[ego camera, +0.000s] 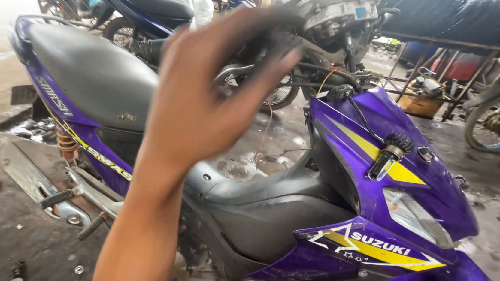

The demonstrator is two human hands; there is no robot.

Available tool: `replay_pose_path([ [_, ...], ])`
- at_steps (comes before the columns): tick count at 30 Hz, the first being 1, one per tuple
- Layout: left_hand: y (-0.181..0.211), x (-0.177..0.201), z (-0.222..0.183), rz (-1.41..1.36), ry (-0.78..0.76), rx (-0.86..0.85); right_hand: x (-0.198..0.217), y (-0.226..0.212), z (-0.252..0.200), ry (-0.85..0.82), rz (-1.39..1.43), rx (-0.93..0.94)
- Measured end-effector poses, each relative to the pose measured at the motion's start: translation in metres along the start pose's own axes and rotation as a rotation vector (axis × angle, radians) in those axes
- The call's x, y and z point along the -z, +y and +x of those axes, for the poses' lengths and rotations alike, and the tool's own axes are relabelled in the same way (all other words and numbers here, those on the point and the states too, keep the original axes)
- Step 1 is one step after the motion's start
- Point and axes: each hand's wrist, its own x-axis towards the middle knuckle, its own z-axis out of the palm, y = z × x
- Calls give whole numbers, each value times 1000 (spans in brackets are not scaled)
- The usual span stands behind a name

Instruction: Repairing the electrical wiring and front assembly of a motorcycle using a screwdriver

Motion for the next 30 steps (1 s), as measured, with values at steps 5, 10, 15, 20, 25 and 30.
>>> replay_pose_path([
  [5, 46, -42, -126, -461, 103, 375, -193, 121, -6, -134, -13, -261],
  [10, 50, -94, -283, -677, -722, 393, -326, 193, -72, -370, -68, -603],
  [15, 50, -108, -313, -887, -948, 776, -381, 224, -190, -620, -105, -947],
  [20, 47, -124, -362, -837, -1074, 968, -424, 270, -232, -531, -146, -968],
  [25, 60, -142, -430, -381, -1502, 873, -466, 303, -280, -699, -229, -1020],
  [30, 75, -129, -412, -480, -1481, 860, -392, 200, -225, -585, -296, -875],
])
